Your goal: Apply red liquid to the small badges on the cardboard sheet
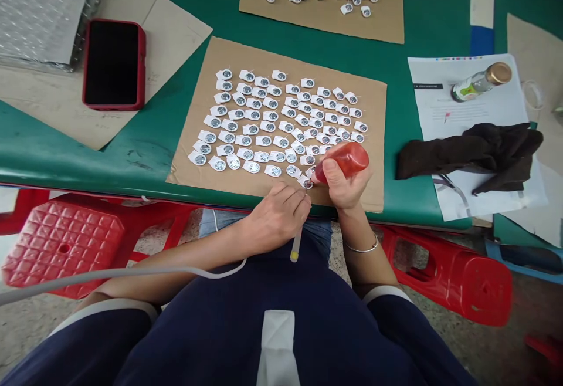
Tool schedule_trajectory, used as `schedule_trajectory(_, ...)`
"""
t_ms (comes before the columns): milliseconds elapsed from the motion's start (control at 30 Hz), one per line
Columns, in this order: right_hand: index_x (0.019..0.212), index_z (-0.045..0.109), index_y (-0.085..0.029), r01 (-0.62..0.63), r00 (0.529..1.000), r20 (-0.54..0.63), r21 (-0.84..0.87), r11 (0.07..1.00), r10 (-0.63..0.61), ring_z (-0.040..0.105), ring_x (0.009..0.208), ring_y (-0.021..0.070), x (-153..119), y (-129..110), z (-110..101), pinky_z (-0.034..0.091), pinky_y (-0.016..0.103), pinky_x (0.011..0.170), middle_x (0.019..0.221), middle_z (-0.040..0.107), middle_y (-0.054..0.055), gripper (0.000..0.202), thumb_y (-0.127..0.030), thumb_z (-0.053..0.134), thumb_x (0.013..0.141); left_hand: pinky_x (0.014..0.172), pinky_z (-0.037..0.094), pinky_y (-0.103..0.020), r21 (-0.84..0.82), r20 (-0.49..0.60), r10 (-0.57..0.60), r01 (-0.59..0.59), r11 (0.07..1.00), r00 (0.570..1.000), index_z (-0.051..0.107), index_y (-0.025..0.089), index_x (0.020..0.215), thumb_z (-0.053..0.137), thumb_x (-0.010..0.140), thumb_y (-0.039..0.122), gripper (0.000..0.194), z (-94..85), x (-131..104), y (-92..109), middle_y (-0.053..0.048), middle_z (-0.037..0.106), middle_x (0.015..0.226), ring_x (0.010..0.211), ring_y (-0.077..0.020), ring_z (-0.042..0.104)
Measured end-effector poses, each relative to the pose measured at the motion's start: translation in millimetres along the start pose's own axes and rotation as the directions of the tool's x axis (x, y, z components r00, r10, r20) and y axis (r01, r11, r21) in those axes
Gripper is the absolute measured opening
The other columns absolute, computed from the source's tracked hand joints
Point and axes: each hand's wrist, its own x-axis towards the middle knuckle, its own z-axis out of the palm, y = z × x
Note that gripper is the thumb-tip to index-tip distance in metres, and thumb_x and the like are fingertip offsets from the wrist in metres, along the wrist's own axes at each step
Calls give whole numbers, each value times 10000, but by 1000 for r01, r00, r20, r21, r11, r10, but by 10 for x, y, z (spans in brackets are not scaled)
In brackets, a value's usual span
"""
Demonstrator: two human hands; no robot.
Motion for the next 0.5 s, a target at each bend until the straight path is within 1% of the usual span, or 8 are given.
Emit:
schedule_trajectory(100, 797, 602, -225, -1, 1000, 7, -21, 1000, 1, 634, 692, 168, 1, 21, -7, 546, 317, 576, 679, 584, -1, 212, -410, 665, 716, 668, 460, -339, 21, 17, 5, -6, 1000, 1000, 550, 62, 904, 509, 857, 102, 75, -5, 4, 2, -121, 637, 821, 777, -216, 579)
schedule_trajectory(233, 798, 604, -220, 4, 1000, 11, -44, 999, -4, 636, 709, 169, -2, 44, -15, 548, 322, 589, 728, 600, 9, 213, -400, 674, 709, 670, 457, -342, 30, 37, 8, -9, 1000, 999, 553, 66, 895, 499, 855, 98, 74, -7, 8, 7, -122, 640, 831, 776, -216, 573)
schedule_trajectory(500, 795, 605, -202, 42, 999, 7, -74, 996, -42, 636, 745, 173, 0, 36, -8, 558, 351, 663, 744, 604, 17, 215, -403, 657, 737, 675, 463, -353, 13, 26, 13, -14, 1000, 1000, 555, 54, 870, 493, 856, 87, 72, -18, 15, 9, -135, 640, 811, 772, -222, 583)
